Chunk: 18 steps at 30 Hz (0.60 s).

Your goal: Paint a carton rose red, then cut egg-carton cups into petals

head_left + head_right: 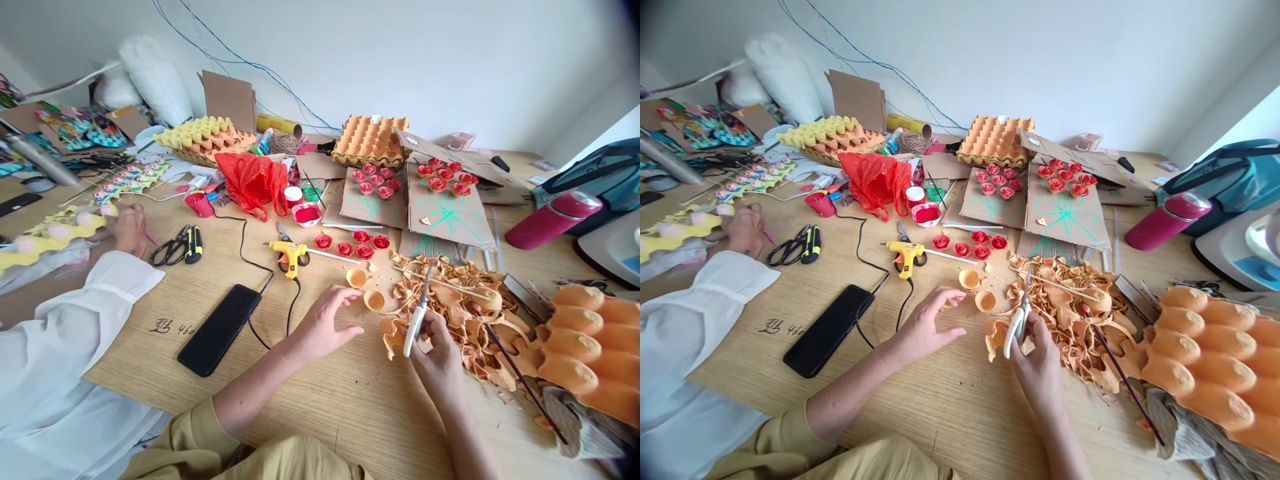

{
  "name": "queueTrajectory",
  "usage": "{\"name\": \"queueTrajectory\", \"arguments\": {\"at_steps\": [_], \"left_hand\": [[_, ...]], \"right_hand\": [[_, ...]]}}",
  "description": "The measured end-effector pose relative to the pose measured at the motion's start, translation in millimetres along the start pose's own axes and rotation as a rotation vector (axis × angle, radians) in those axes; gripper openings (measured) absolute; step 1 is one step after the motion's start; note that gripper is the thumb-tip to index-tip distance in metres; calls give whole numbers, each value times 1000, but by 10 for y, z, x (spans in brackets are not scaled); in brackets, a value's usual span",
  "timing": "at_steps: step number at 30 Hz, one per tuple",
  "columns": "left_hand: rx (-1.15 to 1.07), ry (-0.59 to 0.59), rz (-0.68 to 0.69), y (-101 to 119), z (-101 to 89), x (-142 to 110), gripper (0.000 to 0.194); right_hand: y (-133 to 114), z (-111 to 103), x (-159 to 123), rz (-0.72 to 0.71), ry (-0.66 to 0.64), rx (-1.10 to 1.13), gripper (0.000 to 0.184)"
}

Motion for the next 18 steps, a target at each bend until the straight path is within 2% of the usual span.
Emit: {"name": "queueTrajectory", "arguments": {"at_steps": [3, 7, 10, 13, 18], "left_hand": [[-221, -184, 30, 105, 211, 54, 64], [-494, -368, -28, 50, 475, 70, 51], [-702, -388, -72, -63, 590, 49, 46], [-872, -416, -107, -139, 681, 32, 51], [-974, -431, -148, -161, 756, 28, 56]], "right_hand": [[-21, 55, -7, -28, -64, 15, 24], [5, 94, -28, -33, -104, 1, 23], [17, 105, -32, -48, -119, 30, 28], [16, 115, -26, -64, -124, 66, 29], [-19, 136, -28, -71, -115, 19, 29]]}}
Point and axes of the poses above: each hand's wrist, its own x-axis towards the middle knuckle, its own z-axis out of the palm, y = z × x, the point moved 6 cm from there along x, towards the middle knuckle, and after that the axes turned 14 degrees about -y, right-handed, at the moved point
